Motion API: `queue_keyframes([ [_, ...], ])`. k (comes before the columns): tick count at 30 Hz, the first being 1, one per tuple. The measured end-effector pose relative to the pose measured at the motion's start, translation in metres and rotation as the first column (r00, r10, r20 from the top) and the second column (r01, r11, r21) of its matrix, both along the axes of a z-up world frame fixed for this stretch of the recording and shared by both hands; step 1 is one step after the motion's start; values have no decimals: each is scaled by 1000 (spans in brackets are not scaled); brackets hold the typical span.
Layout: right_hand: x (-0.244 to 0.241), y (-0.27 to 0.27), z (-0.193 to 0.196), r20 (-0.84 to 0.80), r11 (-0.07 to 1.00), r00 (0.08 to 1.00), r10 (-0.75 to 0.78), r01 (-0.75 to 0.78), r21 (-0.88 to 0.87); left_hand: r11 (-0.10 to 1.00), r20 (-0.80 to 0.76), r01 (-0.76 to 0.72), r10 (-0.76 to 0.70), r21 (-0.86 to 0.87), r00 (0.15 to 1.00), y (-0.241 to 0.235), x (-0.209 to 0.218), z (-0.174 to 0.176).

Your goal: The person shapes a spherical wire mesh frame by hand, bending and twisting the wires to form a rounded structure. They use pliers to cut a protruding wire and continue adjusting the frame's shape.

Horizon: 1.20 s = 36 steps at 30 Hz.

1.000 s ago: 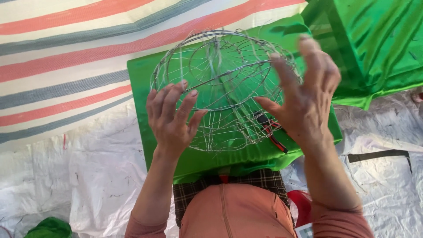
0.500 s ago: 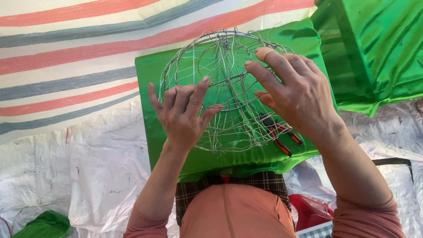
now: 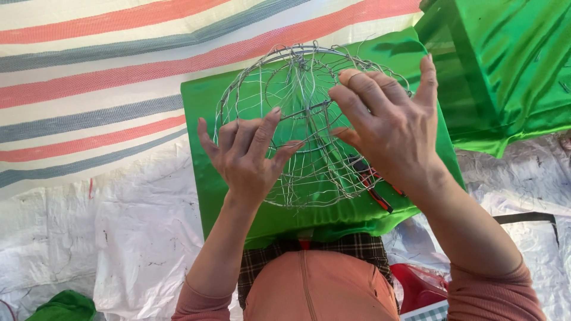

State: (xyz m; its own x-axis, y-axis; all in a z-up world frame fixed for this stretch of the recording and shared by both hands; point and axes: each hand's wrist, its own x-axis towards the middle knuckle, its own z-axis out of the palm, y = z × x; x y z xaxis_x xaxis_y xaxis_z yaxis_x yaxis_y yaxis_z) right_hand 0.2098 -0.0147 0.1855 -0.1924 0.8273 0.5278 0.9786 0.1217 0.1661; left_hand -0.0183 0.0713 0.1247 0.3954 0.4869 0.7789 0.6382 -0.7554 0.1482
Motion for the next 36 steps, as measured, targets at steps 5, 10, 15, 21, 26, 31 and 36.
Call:
queue_keyframes([
  [5, 6, 0, -3, 6, 1000, 1000, 18, -18, 0, 996, -80, 69, -73, -52, 994, 3, -14, 9],
  [10, 5, -2, 1, 55, 1000, 998, -23, 23, 1, 945, -114, 259, -285, -202, 952, 13, -41, 0],
  [15, -1, 0, 5, 14, 999, 999, 34, -34, -16, 953, -89, 302, -301, -4, 950, 19, -41, 2],
  [21, 0, 1, 0, 21, 999, 999, 39, -40, 19, 949, -80, 232, -219, 216, 972, 25, -31, -2],
  [26, -5, 2, 0, 33, 998, 998, 52, -53, 38, 929, -24, 200, -202, 311, 979, 26, -31, -27],
  [31, -6, 5, -4, 29, 998, 998, 55, -56, 31, 923, 34, 170, -193, 344, 981, 27, -31, -35],
  [36, -4, 5, -4, 5, 997, 998, 68, -68, 48, 974, -14, 89, -88, 209, 996, 9, -26, -14],
])
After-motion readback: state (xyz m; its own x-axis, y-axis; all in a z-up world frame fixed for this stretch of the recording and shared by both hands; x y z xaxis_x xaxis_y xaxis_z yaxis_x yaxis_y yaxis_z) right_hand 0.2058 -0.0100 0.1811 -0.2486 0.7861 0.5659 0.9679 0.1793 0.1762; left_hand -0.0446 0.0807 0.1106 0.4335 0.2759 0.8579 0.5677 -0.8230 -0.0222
